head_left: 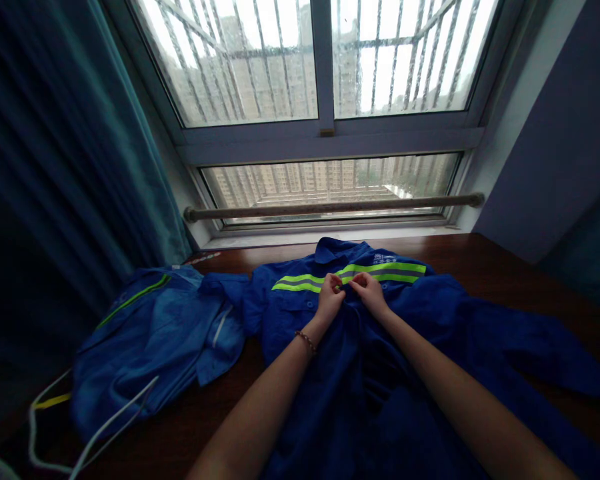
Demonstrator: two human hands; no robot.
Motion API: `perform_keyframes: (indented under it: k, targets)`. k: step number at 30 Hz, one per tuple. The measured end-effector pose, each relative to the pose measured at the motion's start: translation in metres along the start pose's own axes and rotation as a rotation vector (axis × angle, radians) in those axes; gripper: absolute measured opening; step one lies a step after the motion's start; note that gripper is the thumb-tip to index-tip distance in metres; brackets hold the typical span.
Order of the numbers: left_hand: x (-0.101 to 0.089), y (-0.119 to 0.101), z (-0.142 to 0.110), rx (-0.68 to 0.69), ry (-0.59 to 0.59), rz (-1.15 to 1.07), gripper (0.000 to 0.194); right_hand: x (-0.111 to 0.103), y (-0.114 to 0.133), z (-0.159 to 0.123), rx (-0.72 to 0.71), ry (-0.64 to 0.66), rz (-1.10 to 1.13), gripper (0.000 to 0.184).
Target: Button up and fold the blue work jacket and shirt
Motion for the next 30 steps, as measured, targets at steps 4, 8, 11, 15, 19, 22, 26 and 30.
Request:
perform_keyframes:
  k: [4,8,11,15,19,22,26,30]
  targets:
    - [0.004,-0.003,0.002,0.076,0.049,0.063,0.022,-0.002,-0.013,0.008,0.081,-0.006,0.023,0.033]
    - [0.007,-0.006,0.003,0.158,0.100,0.143,0.021,-0.007,-0.002,0.003,0.085,-0.041,-0.034,0.035]
    - [0.009,-0.011,0.001,0.218,0.141,0.233,0.032,-0.002,0.017,-0.016,0.032,0.008,-0.189,0.033]
    - [0.011,-0.018,0.000,0.270,0.165,0.334,0.043,0.014,0.029,-0.056,0.002,0.192,-0.581,0.022]
    - [0.014,-0.026,0.002,0.314,0.188,0.378,0.051,0.010,0.035,-0.084,-0.016,0.220,-0.757,0.026]
    - [0.015,-0.030,0.007,0.351,0.226,0.399,0.054,-0.002,0.032,-0.087,0.038,0.188,-0.570,0.025]
    - [0.013,-0.035,0.011,0.393,0.276,0.462,0.051,-0.021,0.009,-0.083,0.308,0.130,0.007,0.017]
    - [0.016,-0.049,0.009,0.444,0.292,0.554,0.052,-0.029,0.009,-0.081,0.371,0.143,0.193,0.024]
Point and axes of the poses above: each hand's wrist, its own z-axis towards the middle knuckle, its own x-axis out of the palm, y = z × x, the point moved 10 cm from there along z, towards the middle knuckle, and after that the axes turned 10 degrees about z, right-handed, at the moved point
